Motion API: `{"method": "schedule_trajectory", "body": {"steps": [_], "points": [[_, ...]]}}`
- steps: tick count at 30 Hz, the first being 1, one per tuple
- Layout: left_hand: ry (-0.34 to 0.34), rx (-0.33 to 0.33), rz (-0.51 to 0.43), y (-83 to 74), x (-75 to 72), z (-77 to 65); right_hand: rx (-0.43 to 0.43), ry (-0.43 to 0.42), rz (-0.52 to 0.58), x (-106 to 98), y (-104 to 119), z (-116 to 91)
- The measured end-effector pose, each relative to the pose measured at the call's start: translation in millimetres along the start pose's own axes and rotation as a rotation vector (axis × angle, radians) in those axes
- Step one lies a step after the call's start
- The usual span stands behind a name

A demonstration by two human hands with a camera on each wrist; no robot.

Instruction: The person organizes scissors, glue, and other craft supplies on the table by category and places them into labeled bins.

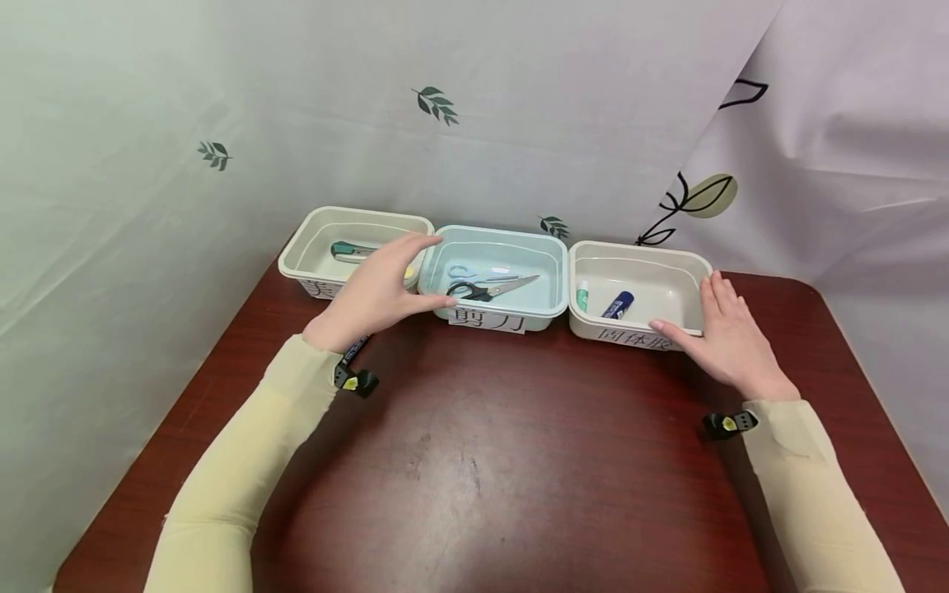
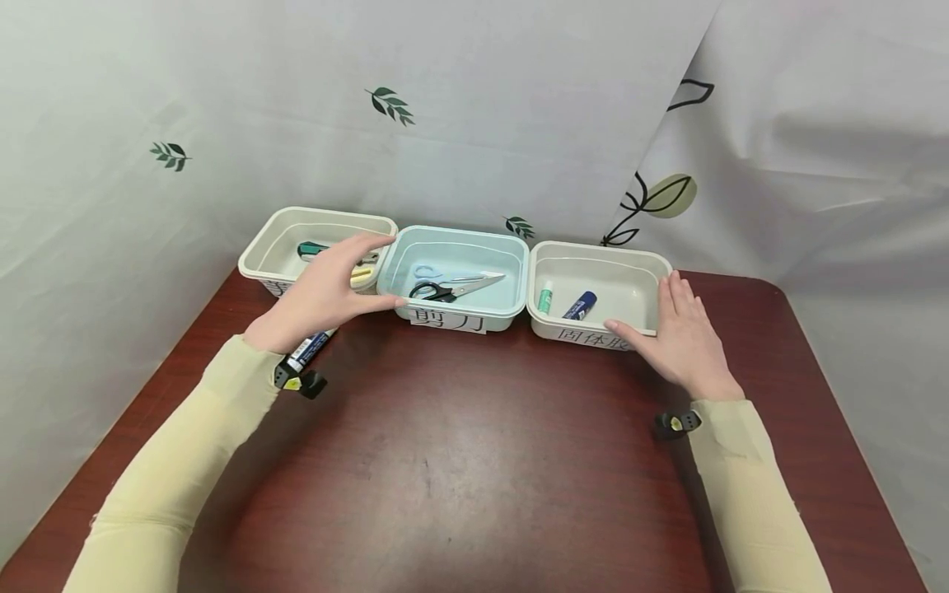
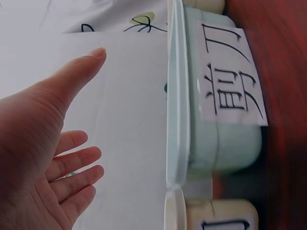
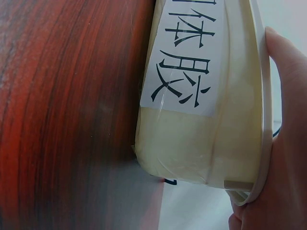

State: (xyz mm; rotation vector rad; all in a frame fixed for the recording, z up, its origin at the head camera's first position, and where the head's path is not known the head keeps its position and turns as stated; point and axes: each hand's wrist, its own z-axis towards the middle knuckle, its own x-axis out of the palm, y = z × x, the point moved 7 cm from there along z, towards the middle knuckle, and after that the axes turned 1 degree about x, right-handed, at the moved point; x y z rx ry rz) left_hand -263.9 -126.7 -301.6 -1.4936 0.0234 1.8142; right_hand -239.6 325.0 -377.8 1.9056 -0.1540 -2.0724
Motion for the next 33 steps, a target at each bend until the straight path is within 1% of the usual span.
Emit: {"method": "schedule_trajectory", "body": {"steps": [5, 12, 18, 22, 27, 33], "points": [[-0.005, -0.015, 0.020, 11.3, -5.9, -14.4, -0.001, -0.003, 0.004, 0.1, 0.9, -0.1], [-0.007, -0.051, 0.002, 26.4, -12.4, -37.7, -0.003, -0.005, 0.001, -0.6, 1.3, 0.2], [-0.007, -0.072, 0.040, 38.3, -15.3, -54.6, 0.000, 0.000, 0.002, -0.3, 1.0, 0.3], [0.006, -0.110, 0.051, 46.7, -15.5, -65.2, 0.004, 0.004, 0.003, 0.2, 0.5, -0.3], [0.010, -0.131, 0.060, 54.5, -14.3, -75.6, 0.008, 0.008, 0.000, 0.9, -0.1, -0.4], [0.011, -0.159, 0.048, 62.7, -9.4, -85.9, 0.005, 0.007, 0.002, 0.1, 0.7, -0.2]]}}
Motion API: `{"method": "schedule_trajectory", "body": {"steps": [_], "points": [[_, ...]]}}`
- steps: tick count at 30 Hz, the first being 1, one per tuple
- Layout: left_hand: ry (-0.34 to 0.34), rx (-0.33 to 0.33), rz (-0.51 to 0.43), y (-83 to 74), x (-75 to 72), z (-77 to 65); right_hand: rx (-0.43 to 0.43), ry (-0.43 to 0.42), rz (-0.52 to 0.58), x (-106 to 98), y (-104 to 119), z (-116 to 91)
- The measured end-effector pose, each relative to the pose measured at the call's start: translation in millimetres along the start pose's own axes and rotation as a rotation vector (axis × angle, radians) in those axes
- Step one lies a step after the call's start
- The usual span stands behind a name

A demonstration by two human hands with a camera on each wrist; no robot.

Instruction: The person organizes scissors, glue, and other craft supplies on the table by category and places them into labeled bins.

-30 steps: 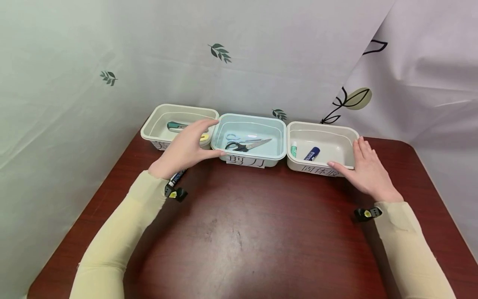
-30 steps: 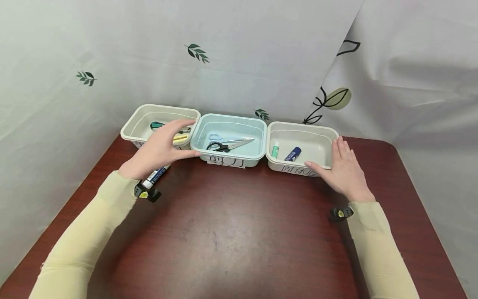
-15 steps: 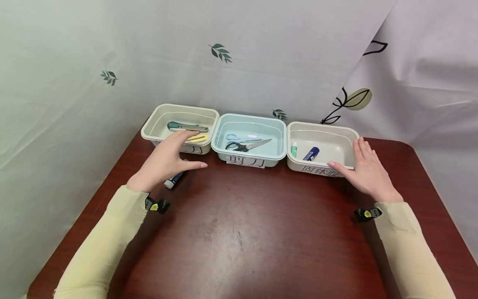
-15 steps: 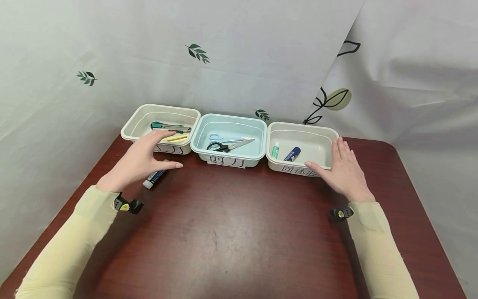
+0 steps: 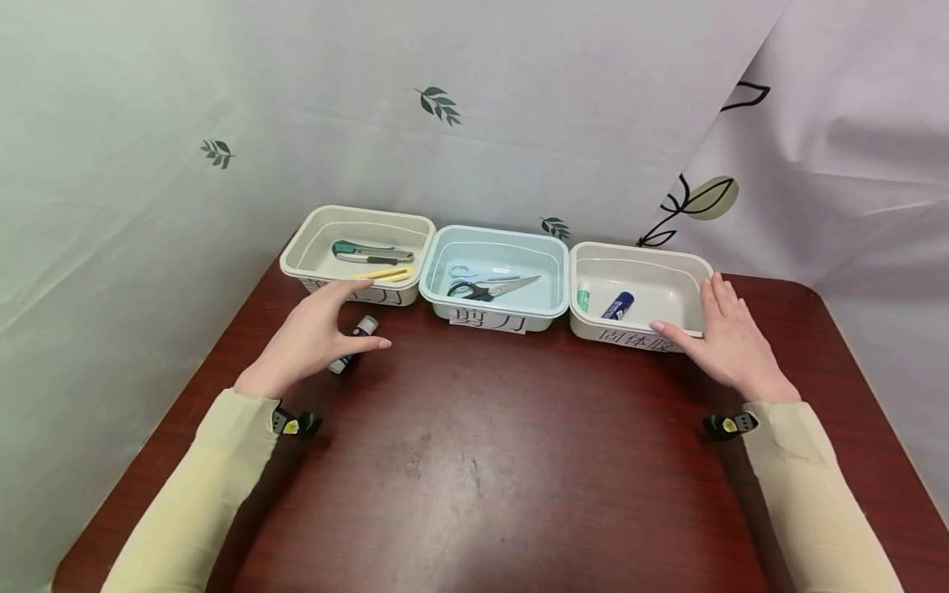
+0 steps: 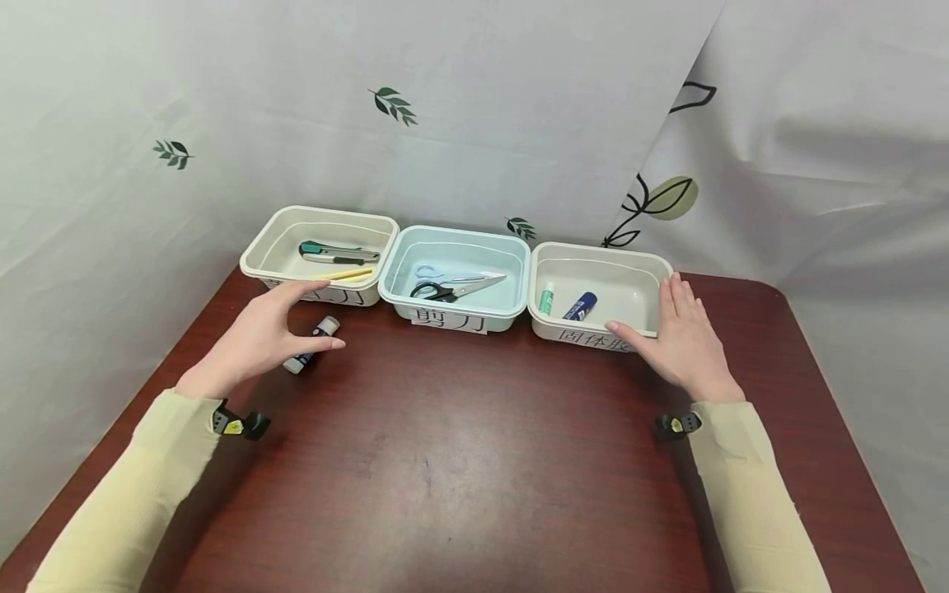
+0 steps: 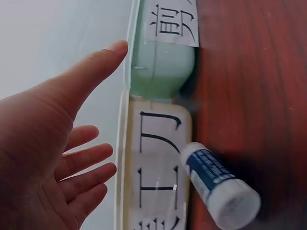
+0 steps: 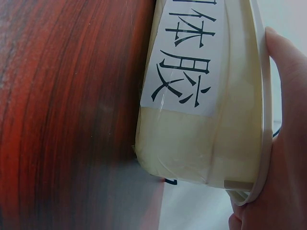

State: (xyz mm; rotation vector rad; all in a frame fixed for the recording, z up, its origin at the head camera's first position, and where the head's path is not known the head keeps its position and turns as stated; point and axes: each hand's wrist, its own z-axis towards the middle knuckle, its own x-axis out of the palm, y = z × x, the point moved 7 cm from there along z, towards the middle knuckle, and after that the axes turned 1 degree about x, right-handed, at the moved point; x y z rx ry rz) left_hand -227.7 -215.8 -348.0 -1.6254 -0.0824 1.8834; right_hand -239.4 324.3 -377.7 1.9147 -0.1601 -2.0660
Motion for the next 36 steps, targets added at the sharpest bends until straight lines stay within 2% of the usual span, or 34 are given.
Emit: {"method": "schedule_trajectory", "body": {"steps": [19, 26, 30, 36], "points": [[0.125, -0.138, -0.004, 32.4, 18.0, -14.6, -0.002, -0.002, -0.001, 0.0, -0.2, -0.1], [0.161, -0.161, -0.019, 41.5, 25.6, -12.0, -0.006, -0.004, -0.003, 0.2, -0.1, 0.3], [0.163, -0.181, -0.036, 46.9, 29.3, -8.7, -0.010, -0.007, -0.004, 0.3, -0.3, 0.3], [0.159, -0.174, -0.024, 50.2, 31.1, -4.6, -0.008, -0.004, -0.005, 0.3, -0.2, 0.5]]}}
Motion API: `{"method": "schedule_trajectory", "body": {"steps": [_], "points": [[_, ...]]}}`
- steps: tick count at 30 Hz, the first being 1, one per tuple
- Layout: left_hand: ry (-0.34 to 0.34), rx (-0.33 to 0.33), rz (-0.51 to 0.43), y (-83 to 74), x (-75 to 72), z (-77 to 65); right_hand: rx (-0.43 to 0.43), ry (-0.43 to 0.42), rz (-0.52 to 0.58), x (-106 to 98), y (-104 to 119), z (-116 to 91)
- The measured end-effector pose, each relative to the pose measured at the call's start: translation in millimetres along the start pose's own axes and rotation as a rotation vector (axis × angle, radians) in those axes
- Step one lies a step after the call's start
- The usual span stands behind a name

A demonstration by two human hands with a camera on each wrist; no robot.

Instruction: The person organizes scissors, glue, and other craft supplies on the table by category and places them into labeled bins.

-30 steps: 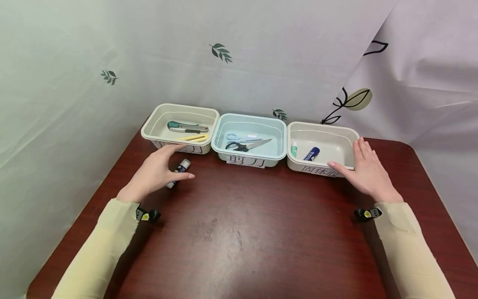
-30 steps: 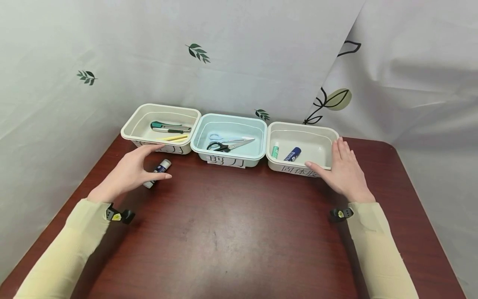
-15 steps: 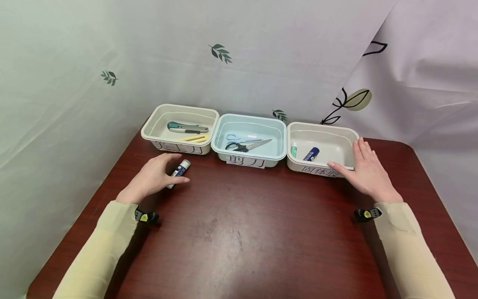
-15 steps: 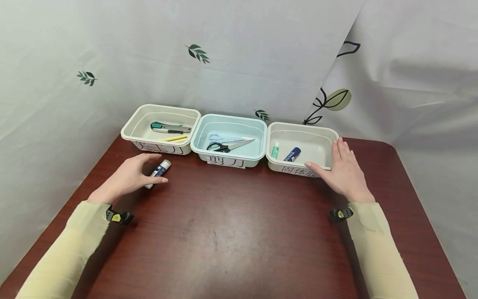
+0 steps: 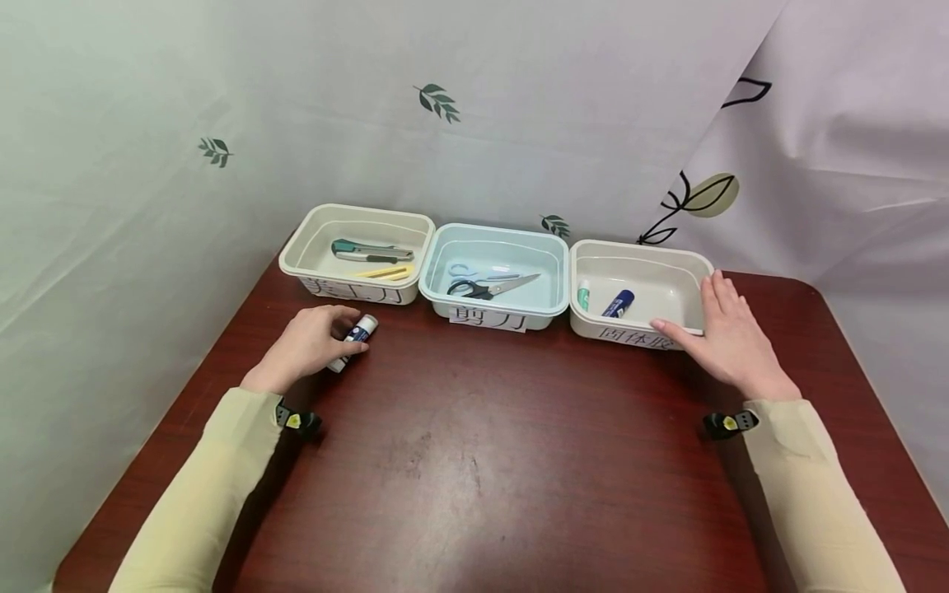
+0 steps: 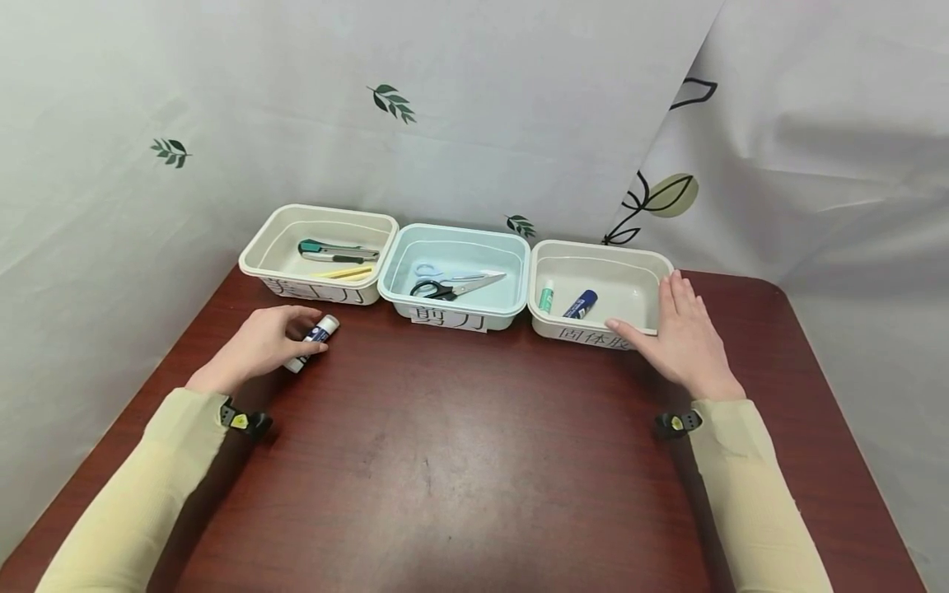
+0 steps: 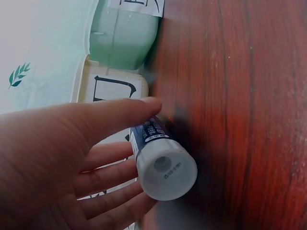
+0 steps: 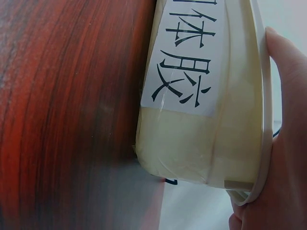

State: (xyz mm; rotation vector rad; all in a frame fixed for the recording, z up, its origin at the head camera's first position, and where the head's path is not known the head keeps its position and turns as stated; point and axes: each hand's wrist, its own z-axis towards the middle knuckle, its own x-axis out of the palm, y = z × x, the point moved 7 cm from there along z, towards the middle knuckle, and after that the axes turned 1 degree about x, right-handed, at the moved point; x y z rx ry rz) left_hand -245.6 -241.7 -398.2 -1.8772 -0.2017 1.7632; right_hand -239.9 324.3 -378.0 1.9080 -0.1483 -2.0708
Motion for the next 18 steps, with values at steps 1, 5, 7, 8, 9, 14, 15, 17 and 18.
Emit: {"method": "schedule_trajectory", "body": {"steps": [1, 5, 7, 8, 9, 14, 15, 17, 18], "points": [[0.003, -0.001, 0.002, 0.1, 0.0, 0.3, 0.002, 0.001, 0.000, 0.0, 0.0, 0.0], [0.020, -0.019, 0.011, 0.2, 0.1, 0.7, 0.007, 0.003, -0.001, 0.0, -0.1, 0.3], [0.031, -0.031, 0.014, 0.1, 0.5, 1.0, 0.009, 0.004, 0.000, 0.0, -0.2, 0.5], [0.036, -0.037, 0.014, 0.1, 0.7, 1.1, 0.009, 0.003, 0.000, 0.0, -0.2, 0.6], [0.039, -0.043, 0.014, 0.0, 0.9, 1.3, 0.009, 0.003, 0.000, -0.1, -0.2, 0.6], [0.047, -0.059, 0.022, -0.3, 1.6, 1.9, 0.010, 0.004, -0.001, 0.2, -0.4, 0.6], [0.048, -0.060, 0.024, -0.4, 1.7, 1.7, 0.010, 0.005, -0.001, 0.3, -0.4, 0.5], [0.050, -0.062, 0.025, -0.1, 2.4, 1.5, 0.008, 0.004, -0.001, 0.4, -0.4, 0.3], [0.050, -0.062, 0.026, 0.1, 2.6, 1.4, 0.008, 0.004, -0.001, 0.4, -0.5, 0.3]]}}
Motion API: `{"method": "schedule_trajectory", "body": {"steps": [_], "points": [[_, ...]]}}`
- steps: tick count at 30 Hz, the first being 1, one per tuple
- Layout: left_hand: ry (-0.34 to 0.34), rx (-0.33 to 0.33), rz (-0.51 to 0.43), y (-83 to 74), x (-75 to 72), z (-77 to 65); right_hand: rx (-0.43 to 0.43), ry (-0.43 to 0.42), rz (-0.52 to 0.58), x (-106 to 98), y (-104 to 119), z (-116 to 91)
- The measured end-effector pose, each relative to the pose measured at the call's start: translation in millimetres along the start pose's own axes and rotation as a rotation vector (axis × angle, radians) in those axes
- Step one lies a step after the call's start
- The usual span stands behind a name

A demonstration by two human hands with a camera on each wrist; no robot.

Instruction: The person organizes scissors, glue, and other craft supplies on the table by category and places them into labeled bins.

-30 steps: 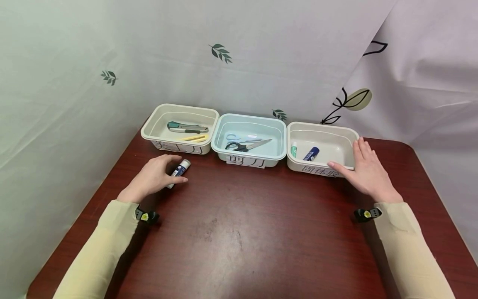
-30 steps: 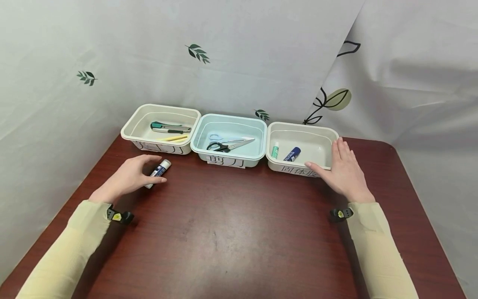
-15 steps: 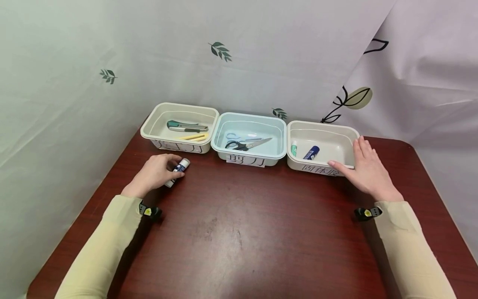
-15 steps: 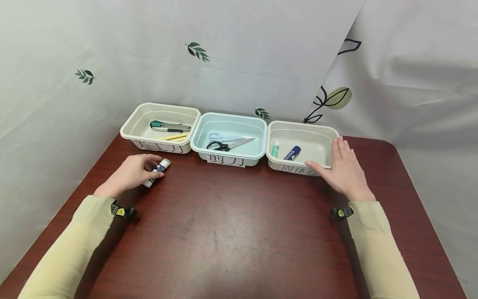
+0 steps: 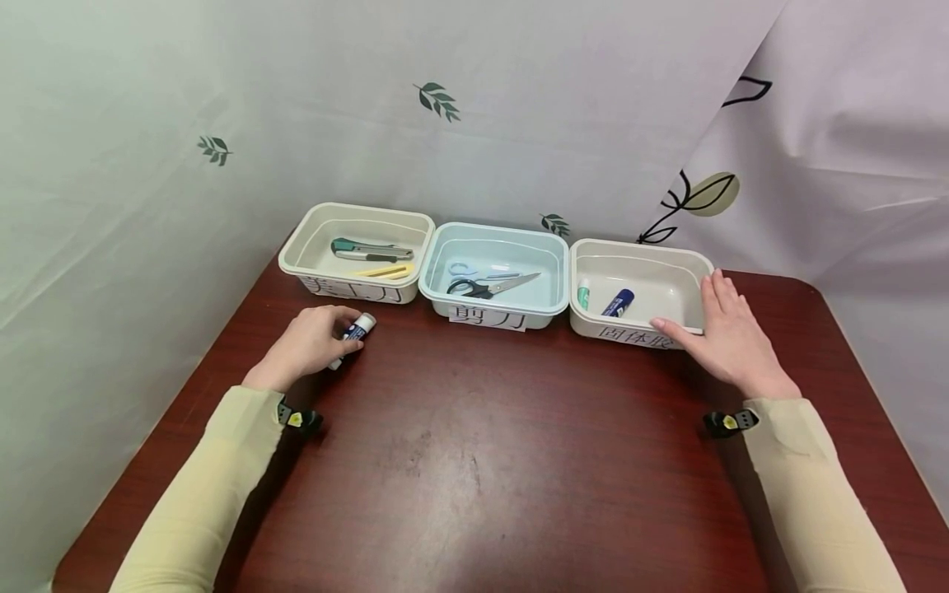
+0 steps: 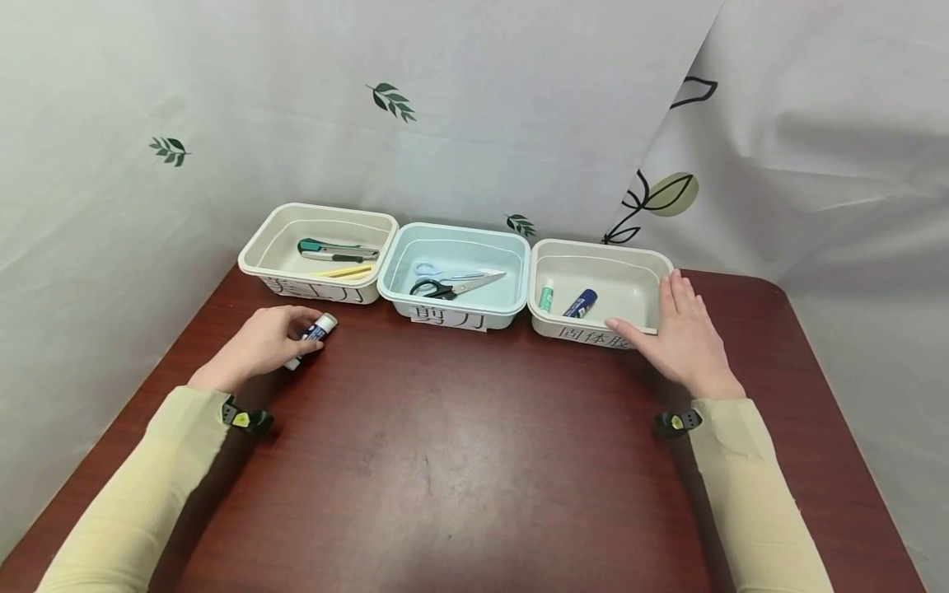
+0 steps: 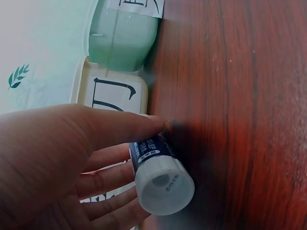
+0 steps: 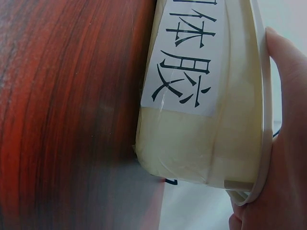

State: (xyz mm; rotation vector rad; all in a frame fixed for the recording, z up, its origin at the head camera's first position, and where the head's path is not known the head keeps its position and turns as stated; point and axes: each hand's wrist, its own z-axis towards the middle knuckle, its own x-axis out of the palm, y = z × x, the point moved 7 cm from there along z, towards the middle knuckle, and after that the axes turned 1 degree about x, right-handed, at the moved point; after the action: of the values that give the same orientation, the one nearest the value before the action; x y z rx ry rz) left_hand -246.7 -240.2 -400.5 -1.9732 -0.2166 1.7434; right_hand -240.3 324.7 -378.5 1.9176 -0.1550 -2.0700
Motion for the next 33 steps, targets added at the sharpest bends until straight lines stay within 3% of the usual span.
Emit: {"method": "schedule_trajectory", "body": {"steps": [8, 13, 24, 33], "points": [[0.001, 0.001, -0.003, -0.9, 0.5, -1.0, 0.000, -0.003, 0.004, 0.2, -0.3, -0.2], [-0.018, 0.035, 0.001, -5.4, 0.7, -2.5, -0.004, -0.007, 0.006, 0.0, 0.3, -0.6], [-0.116, 0.158, 0.014, -31.5, -2.2, -4.3, -0.003, -0.002, 0.003, -0.4, 0.3, -0.5], [-0.138, 0.223, 0.031, -56.0, 4.4, -5.7, -0.003, -0.001, 0.005, -0.2, -0.3, 0.0]]}}
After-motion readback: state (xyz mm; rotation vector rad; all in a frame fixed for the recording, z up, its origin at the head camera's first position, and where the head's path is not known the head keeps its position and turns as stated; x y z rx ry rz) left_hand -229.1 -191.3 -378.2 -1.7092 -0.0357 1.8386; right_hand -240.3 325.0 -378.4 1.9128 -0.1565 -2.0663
